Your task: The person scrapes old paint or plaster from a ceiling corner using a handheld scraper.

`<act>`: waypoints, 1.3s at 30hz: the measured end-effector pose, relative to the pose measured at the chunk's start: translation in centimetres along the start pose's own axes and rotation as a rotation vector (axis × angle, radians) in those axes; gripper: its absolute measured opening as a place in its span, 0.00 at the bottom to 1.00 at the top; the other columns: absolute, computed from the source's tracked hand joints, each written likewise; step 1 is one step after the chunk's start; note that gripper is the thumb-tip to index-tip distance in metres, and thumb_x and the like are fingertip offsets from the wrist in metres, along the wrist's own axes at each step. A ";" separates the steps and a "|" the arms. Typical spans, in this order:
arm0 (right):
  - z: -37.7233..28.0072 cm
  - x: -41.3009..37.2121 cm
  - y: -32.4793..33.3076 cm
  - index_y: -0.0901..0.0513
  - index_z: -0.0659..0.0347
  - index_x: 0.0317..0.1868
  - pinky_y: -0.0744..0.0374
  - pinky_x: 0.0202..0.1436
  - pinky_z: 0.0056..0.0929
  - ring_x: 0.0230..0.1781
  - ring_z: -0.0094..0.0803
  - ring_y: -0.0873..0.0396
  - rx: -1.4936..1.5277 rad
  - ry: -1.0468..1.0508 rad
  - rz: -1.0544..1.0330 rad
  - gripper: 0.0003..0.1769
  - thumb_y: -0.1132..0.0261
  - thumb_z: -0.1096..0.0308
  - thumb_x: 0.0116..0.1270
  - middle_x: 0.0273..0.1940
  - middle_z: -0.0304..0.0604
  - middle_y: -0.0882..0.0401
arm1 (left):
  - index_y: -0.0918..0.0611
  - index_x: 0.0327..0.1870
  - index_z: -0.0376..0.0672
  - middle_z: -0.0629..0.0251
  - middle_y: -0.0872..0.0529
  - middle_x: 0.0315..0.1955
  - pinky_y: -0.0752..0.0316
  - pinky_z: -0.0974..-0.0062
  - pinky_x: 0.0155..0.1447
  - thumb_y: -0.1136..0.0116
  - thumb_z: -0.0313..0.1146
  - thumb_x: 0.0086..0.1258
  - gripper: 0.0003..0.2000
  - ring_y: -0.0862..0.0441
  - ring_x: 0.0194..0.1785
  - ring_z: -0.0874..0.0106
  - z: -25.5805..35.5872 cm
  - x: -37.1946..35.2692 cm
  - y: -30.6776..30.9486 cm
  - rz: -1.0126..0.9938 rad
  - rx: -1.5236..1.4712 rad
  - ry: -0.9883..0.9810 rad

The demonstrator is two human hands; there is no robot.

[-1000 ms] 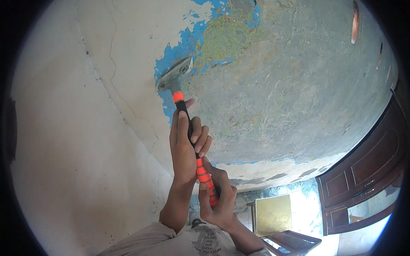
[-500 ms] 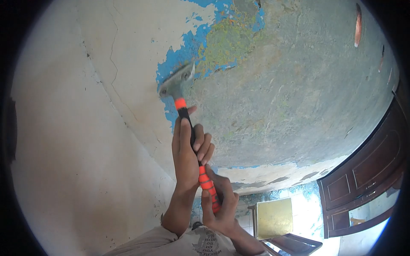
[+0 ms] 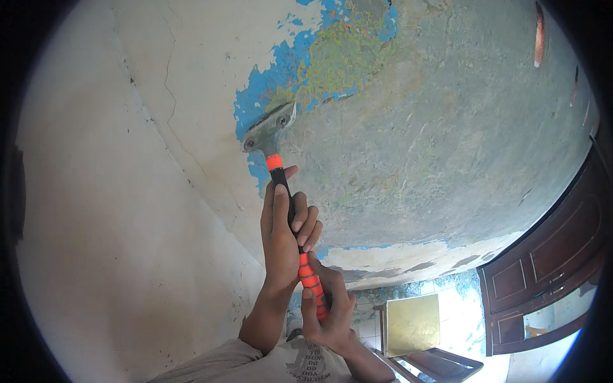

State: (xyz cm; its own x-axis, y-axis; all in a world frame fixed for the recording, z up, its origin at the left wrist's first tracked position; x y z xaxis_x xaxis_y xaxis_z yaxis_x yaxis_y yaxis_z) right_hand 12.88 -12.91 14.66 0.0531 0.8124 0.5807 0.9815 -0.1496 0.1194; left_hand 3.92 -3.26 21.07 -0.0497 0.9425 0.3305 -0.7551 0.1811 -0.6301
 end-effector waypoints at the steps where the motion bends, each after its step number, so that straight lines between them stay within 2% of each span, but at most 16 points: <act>1: -0.1 0.3 0.0 0.29 0.78 0.68 0.24 0.32 0.24 0.26 0.20 0.24 0.011 -0.015 -0.001 0.26 0.43 0.72 0.74 0.34 0.48 0.18 | 0.32 0.69 0.40 0.77 0.38 0.20 0.45 0.85 0.19 0.61 0.45 0.89 0.20 0.45 0.17 0.86 -0.1 0.0 0.0 0.000 0.003 -0.002; 6: -2.1 1.4 -0.1 0.28 0.77 0.68 0.25 0.32 0.23 0.25 0.20 0.24 0.056 -0.094 0.000 0.25 0.42 0.72 0.75 0.32 0.46 0.18 | 0.33 0.70 0.41 0.77 0.37 0.20 0.44 0.84 0.19 0.62 0.44 0.89 0.19 0.44 0.17 0.86 1.1 0.5 -0.6 -0.026 -0.025 -0.015; 10: -0.8 0.1 -0.2 0.29 0.77 0.68 0.27 0.30 0.23 0.25 0.18 0.25 0.040 -0.103 -0.003 0.25 0.43 0.73 0.74 0.27 0.41 0.21 | 0.33 0.69 0.42 0.76 0.37 0.21 0.44 0.84 0.19 0.62 0.43 0.89 0.19 0.43 0.17 0.86 0.5 0.1 -0.1 -0.025 -0.017 0.019; 13: -2.0 0.3 0.0 0.29 0.77 0.68 0.27 0.30 0.23 0.24 0.19 0.25 0.050 -0.104 -0.018 0.26 0.43 0.73 0.74 0.30 0.43 0.20 | 0.33 0.69 0.42 0.77 0.37 0.20 0.44 0.84 0.18 0.62 0.43 0.89 0.18 0.44 0.17 0.86 0.8 0.0 -0.3 -0.027 -0.036 0.016; 16: 0.2 -0.3 -0.4 0.29 0.77 0.69 0.27 0.29 0.22 0.24 0.19 0.25 0.018 -0.036 0.018 0.26 0.43 0.74 0.73 0.35 0.47 0.17 | 0.32 0.70 0.40 0.77 0.38 0.20 0.45 0.84 0.19 0.60 0.45 0.89 0.21 0.44 0.17 0.86 0.3 0.0 0.0 -0.020 -0.017 0.016; 19: -0.4 0.4 -0.3 0.30 0.77 0.69 0.27 0.29 0.22 0.24 0.19 0.25 0.001 -0.018 -0.011 0.27 0.42 0.74 0.73 0.40 0.51 0.16 | 0.32 0.70 0.40 0.77 0.38 0.20 0.45 0.84 0.19 0.60 0.45 0.89 0.20 0.44 0.18 0.86 0.4 0.2 -0.1 -0.010 -0.002 0.000; 22: -1.3 1.3 -0.2 0.30 0.77 0.69 0.28 0.28 0.22 0.23 0.18 0.25 0.030 -0.039 -0.015 0.27 0.42 0.73 0.73 0.37 0.50 0.16 | 0.33 0.69 0.42 0.77 0.38 0.20 0.44 0.85 0.18 0.63 0.42 0.89 0.18 0.44 0.17 0.86 1.2 1.0 -0.5 -0.040 -0.006 -0.031; 25: -1.4 0.7 0.1 0.30 0.77 0.69 0.29 0.27 0.21 0.22 0.17 0.26 0.001 -0.094 -0.044 0.26 0.42 0.73 0.73 0.31 0.45 0.16 | 0.31 0.69 0.40 0.77 0.39 0.20 0.45 0.84 0.19 0.61 0.45 0.89 0.20 0.44 0.18 0.86 1.0 0.3 -0.5 -0.009 0.014 -0.001; 28: -1.3 0.8 -0.1 0.30 0.77 0.69 0.30 0.26 0.20 0.22 0.17 0.26 0.044 -0.040 -0.003 0.26 0.42 0.74 0.74 0.26 0.42 0.19 | 0.31 0.70 0.40 0.77 0.38 0.20 0.45 0.84 0.19 0.61 0.44 0.89 0.20 0.44 0.17 0.86 0.9 0.4 -0.5 -0.009 0.004 0.005; 34: -1.6 0.7 -0.1 0.31 0.77 0.69 0.29 0.27 0.20 0.22 0.17 0.26 0.095 -0.116 -0.017 0.26 0.43 0.73 0.75 0.30 0.47 0.16 | 0.32 0.70 0.40 0.77 0.38 0.20 0.45 0.84 0.19 0.61 0.44 0.89 0.20 0.44 0.17 0.86 0.9 0.4 -0.5 -0.016 0.005 0.005; 39: -1.5 1.3 -0.4 0.31 0.78 0.69 0.30 0.27 0.21 0.22 0.17 0.26 0.100 -0.063 -0.009 0.26 0.43 0.71 0.76 0.29 0.49 0.16 | 0.32 0.70 0.40 0.77 0.38 0.20 0.44 0.84 0.19 0.62 0.43 0.89 0.19 0.44 0.17 0.86 1.4 0.8 -0.6 -0.029 -0.004 -0.010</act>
Point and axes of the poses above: each hand's wrist, its own x-axis towards the middle knuckle, its own y-axis out of the back of the hand, z = x × y, the point moved 2 cm from there along x, towards the middle knuckle
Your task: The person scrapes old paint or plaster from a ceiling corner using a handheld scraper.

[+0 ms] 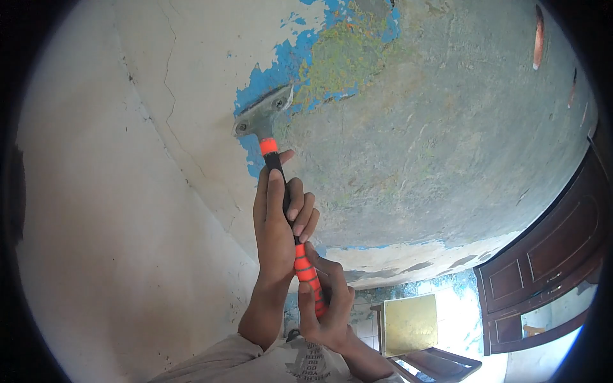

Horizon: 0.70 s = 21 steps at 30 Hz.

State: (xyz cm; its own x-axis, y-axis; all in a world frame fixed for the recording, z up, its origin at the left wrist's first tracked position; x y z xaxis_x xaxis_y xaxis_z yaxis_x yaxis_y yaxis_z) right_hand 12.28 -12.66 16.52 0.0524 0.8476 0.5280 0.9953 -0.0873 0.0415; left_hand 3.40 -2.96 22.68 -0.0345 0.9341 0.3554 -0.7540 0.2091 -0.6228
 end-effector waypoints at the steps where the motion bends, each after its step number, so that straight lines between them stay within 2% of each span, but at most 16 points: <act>1: 0.0 0.1 0.0 0.31 0.78 0.69 0.30 0.27 0.21 0.22 0.17 0.26 -0.003 -0.003 -0.004 0.26 0.43 0.71 0.76 0.29 0.49 0.16 | 0.32 0.70 0.40 0.77 0.38 0.20 0.44 0.84 0.19 0.62 0.43 0.89 0.19 0.44 0.17 0.86 0.1 0.1 -0.1 -0.005 0.003 -0.007; 10: -0.2 -0.1 0.4 0.33 0.78 0.68 0.31 0.26 0.21 0.21 0.17 0.28 0.012 -0.087 -0.044 0.25 0.44 0.71 0.77 0.28 0.47 0.17 | 0.32 0.70 0.40 0.77 0.38 0.20 0.44 0.84 0.19 0.62 0.43 0.89 0.20 0.44 0.17 0.86 -0.1 0.1 -0.1 -0.018 0.008 -0.025; 13: 0.3 -1.0 0.5 0.33 0.78 0.68 0.31 0.26 0.21 0.22 0.17 0.27 0.009 -0.098 -0.031 0.25 0.44 0.70 0.77 0.32 0.51 0.15 | 0.32 0.69 0.40 0.77 0.38 0.20 0.44 0.84 0.19 0.62 0.44 0.89 0.19 0.44 0.17 0.86 -0.9 -0.6 0.1 0.038 -0.002 0.020; 15: 0.4 -0.7 0.4 0.33 0.78 0.67 0.30 0.26 0.22 0.23 0.17 0.27 0.032 -0.076 -0.017 0.25 0.44 0.69 0.78 0.36 0.55 0.14 | 0.32 0.69 0.41 0.77 0.38 0.20 0.44 0.84 0.19 0.62 0.44 0.89 0.19 0.44 0.17 0.86 -0.5 -0.3 0.0 0.017 -0.015 0.017; 18: 0.1 -0.9 0.4 0.33 0.78 0.66 0.30 0.26 0.22 0.24 0.18 0.26 0.033 -0.152 -0.037 0.24 0.43 0.68 0.78 0.44 0.62 0.14 | 0.32 0.70 0.41 0.76 0.38 0.20 0.44 0.84 0.19 0.62 0.44 0.89 0.19 0.44 0.17 0.85 -0.1 -0.3 0.0 0.001 -0.019 0.012; 21: 0.4 -1.0 0.3 0.33 0.78 0.66 0.29 0.27 0.23 0.24 0.18 0.26 0.054 -0.140 -0.021 0.25 0.43 0.67 0.78 0.48 0.65 0.14 | 0.32 0.70 0.41 0.76 0.38 0.21 0.44 0.84 0.19 0.61 0.44 0.89 0.19 0.44 0.17 0.85 -0.2 -0.4 0.0 0.005 -0.013 0.012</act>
Point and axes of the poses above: each hand's wrist, its own x-axis towards the middle knuckle, its own y-axis out of the back of the hand, z = x × y, the point moved 2 cm from there along x, towards the middle knuckle
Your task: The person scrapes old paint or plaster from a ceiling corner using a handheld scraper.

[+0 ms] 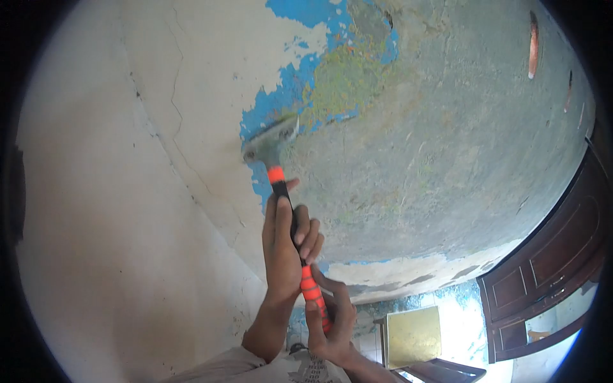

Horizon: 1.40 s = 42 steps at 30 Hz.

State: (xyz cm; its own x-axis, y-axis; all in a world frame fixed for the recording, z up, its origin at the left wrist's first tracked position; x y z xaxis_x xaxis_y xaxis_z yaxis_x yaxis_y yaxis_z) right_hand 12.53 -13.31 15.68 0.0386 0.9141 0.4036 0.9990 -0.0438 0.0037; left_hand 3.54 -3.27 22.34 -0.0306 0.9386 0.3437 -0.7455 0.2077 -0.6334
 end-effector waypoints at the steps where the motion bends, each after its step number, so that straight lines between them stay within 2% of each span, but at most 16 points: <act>1: 0.1 0.0 0.0 0.33 0.78 0.66 0.29 0.27 0.23 0.24 0.18 0.26 0.005 0.000 0.006 0.25 0.43 0.67 0.78 0.48 0.64 0.14 | 0.32 0.70 0.41 0.76 0.38 0.21 0.44 0.84 0.19 0.61 0.44 0.89 0.19 0.44 0.17 0.85 -0.3 -0.3 0.2 0.011 0.001 0.008; 9: 0.2 -0.5 -0.2 0.33 0.79 0.68 0.29 0.28 0.22 0.26 0.18 0.27 0.049 -0.043 -0.003 0.26 0.44 0.69 0.78 0.49 0.58 0.16 | 0.32 0.70 0.41 0.77 0.38 0.21 0.45 0.83 0.19 0.61 0.44 0.89 0.19 0.44 0.17 0.86 0.2 -0.2 0.0 0.006 0.013 0.017; 16: 0.2 -0.7 -0.3 0.33 0.79 0.68 0.29 0.28 0.22 0.26 0.17 0.27 0.065 -0.001 0.025 0.24 0.46 0.71 0.78 0.43 0.54 0.15 | 0.32 0.69 0.41 0.77 0.38 0.20 0.45 0.84 0.19 0.61 0.43 0.89 0.19 0.44 0.17 0.86 0.0 -0.6 0.0 0.009 0.017 0.009; 23: -0.3 -0.6 0.0 0.32 0.78 0.68 0.30 0.25 0.21 0.22 0.17 0.28 0.024 0.023 -0.003 0.23 0.46 0.72 0.78 0.41 0.53 0.14 | 0.32 0.69 0.40 0.77 0.38 0.20 0.45 0.84 0.19 0.61 0.43 0.89 0.19 0.44 0.17 0.86 0.0 -0.7 -0.2 0.029 0.018 0.015; 29: 0.3 0.0 0.4 0.32 0.77 0.68 0.31 0.25 0.21 0.21 0.17 0.28 -0.075 0.121 -0.007 0.24 0.45 0.73 0.77 0.31 0.49 0.15 | 0.32 0.70 0.40 0.77 0.38 0.20 0.45 0.84 0.19 0.61 0.44 0.89 0.20 0.43 0.18 0.86 -0.5 -0.4 0.1 0.008 0.039 -0.020; 32: 0.0 0.0 0.0 0.31 0.76 0.68 0.33 0.24 0.21 0.19 0.16 0.29 -0.055 0.118 0.021 0.24 0.45 0.73 0.76 0.25 0.44 0.17 | 0.32 0.70 0.40 0.77 0.38 0.21 0.45 0.84 0.19 0.61 0.45 0.89 0.20 0.43 0.18 0.86 -0.4 -0.5 0.0 0.011 0.035 -0.015; 36: 1.5 0.4 0.1 0.30 0.75 0.68 0.35 0.23 0.21 0.18 0.16 0.31 -0.132 0.187 0.032 0.24 0.44 0.72 0.75 0.21 0.40 0.21 | 0.32 0.69 0.40 0.77 0.38 0.21 0.45 0.84 0.20 0.61 0.44 0.89 0.20 0.44 0.18 0.86 -1.0 -0.3 0.6 -0.003 0.051 -0.037; 42: 0.0 0.6 -0.1 0.30 0.75 0.68 0.36 0.23 0.21 0.19 0.16 0.31 -0.056 0.083 0.016 0.24 0.43 0.72 0.75 0.21 0.39 0.22 | 0.32 0.69 0.40 0.77 0.39 0.21 0.44 0.84 0.20 0.60 0.44 0.89 0.19 0.44 0.18 0.86 -0.1 0.1 0.1 -0.015 0.023 -0.035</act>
Point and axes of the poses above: each hand's wrist, its own x-axis towards the middle knuckle, its own y-axis out of the back of the hand, z = x × y, the point moved 2 cm from there along x, towards the middle knuckle
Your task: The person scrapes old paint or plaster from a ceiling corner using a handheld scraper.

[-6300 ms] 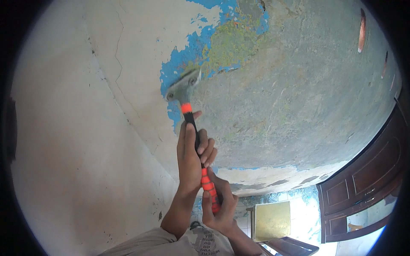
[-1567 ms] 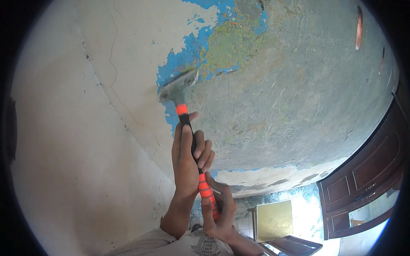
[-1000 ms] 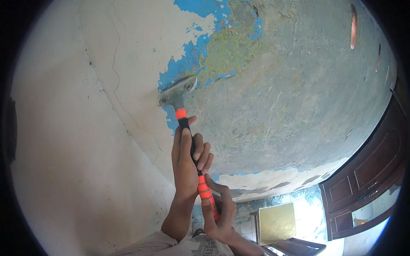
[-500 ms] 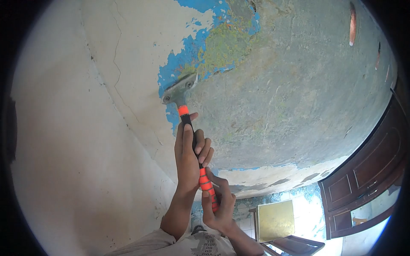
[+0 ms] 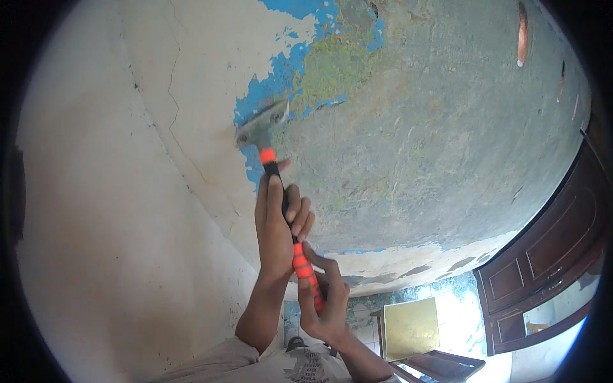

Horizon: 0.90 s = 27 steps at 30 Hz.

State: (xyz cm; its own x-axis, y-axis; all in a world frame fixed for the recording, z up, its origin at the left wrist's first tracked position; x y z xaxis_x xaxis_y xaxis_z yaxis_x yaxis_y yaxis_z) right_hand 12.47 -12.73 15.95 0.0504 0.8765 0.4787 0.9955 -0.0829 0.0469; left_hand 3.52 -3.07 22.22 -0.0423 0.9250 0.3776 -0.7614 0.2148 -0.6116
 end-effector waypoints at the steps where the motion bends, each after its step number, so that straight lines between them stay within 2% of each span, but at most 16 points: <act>1: 0.4 -0.7 0.0 0.30 0.75 0.68 0.35 0.23 0.21 0.19 0.16 0.31 -0.008 0.000 0.003 0.24 0.44 0.72 0.75 0.21 0.39 0.21 | 0.32 0.69 0.40 0.77 0.39 0.21 0.44 0.84 0.20 0.61 0.44 0.89 0.19 0.44 0.18 0.86 -0.4 -0.5 0.3 0.006 0.006 0.016; 8: 0.1 -0.9 -0.2 0.30 0.75 0.68 0.32 0.24 0.21 0.20 0.16 0.30 -0.011 -0.009 0.022 0.24 0.44 0.72 0.76 0.28 0.47 0.16 | 0.32 0.69 0.41 0.77 0.39 0.20 0.44 0.84 0.19 0.62 0.43 0.89 0.19 0.44 0.17 0.86 -0.2 -0.7 0.2 0.017 0.006 0.040; 11: 1.4 -0.8 -0.3 0.32 0.76 0.68 0.35 0.23 0.21 0.19 0.17 0.30 -0.071 0.058 0.016 0.25 0.46 0.68 0.77 0.24 0.40 0.21 | 0.32 0.69 0.41 0.77 0.38 0.20 0.44 0.84 0.19 0.62 0.44 0.89 0.19 0.44 0.17 0.86 -0.9 -0.6 0.7 0.019 0.026 0.040; 14: 0.5 0.3 -0.2 0.31 0.75 0.68 0.33 0.24 0.21 0.20 0.16 0.29 -0.012 0.055 0.012 0.24 0.44 0.71 0.76 0.29 0.46 0.16 | 0.31 0.69 0.41 0.77 0.38 0.20 0.44 0.84 0.19 0.61 0.44 0.89 0.19 0.44 0.17 0.86 0.1 0.2 0.0 0.005 0.019 -0.001; 23: -0.2 -0.2 -0.7 0.31 0.76 0.67 0.34 0.25 0.21 0.21 0.16 0.30 0.040 -0.033 0.014 0.23 0.45 0.71 0.77 0.30 0.47 0.16 | 0.31 0.69 0.41 0.77 0.38 0.20 0.44 0.84 0.19 0.61 0.44 0.89 0.20 0.43 0.17 0.86 0.7 0.2 0.1 0.004 0.013 0.010; 27: 0.1 -0.6 -0.8 0.32 0.76 0.67 0.33 0.26 0.21 0.22 0.17 0.29 0.068 -0.052 0.024 0.23 0.45 0.72 0.77 0.36 0.53 0.14 | 0.31 0.69 0.41 0.77 0.38 0.20 0.44 0.84 0.19 0.61 0.44 0.89 0.19 0.43 0.17 0.86 0.4 -0.1 0.3 0.002 0.015 0.022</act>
State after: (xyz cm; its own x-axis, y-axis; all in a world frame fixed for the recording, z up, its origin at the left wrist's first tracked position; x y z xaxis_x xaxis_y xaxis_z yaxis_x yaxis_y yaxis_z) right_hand 11.68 -13.15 15.56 0.0769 0.8984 0.4323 0.9970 -0.0737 -0.0244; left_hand 3.06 -3.21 22.27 -0.0300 0.9322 0.3607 -0.7708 0.2082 -0.6021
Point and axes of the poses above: each hand's wrist, its own x-axis towards the middle knuckle, its own y-axis out of the back of the hand, z = x × y, the point moved 2 cm from there along x, towards the middle knuckle
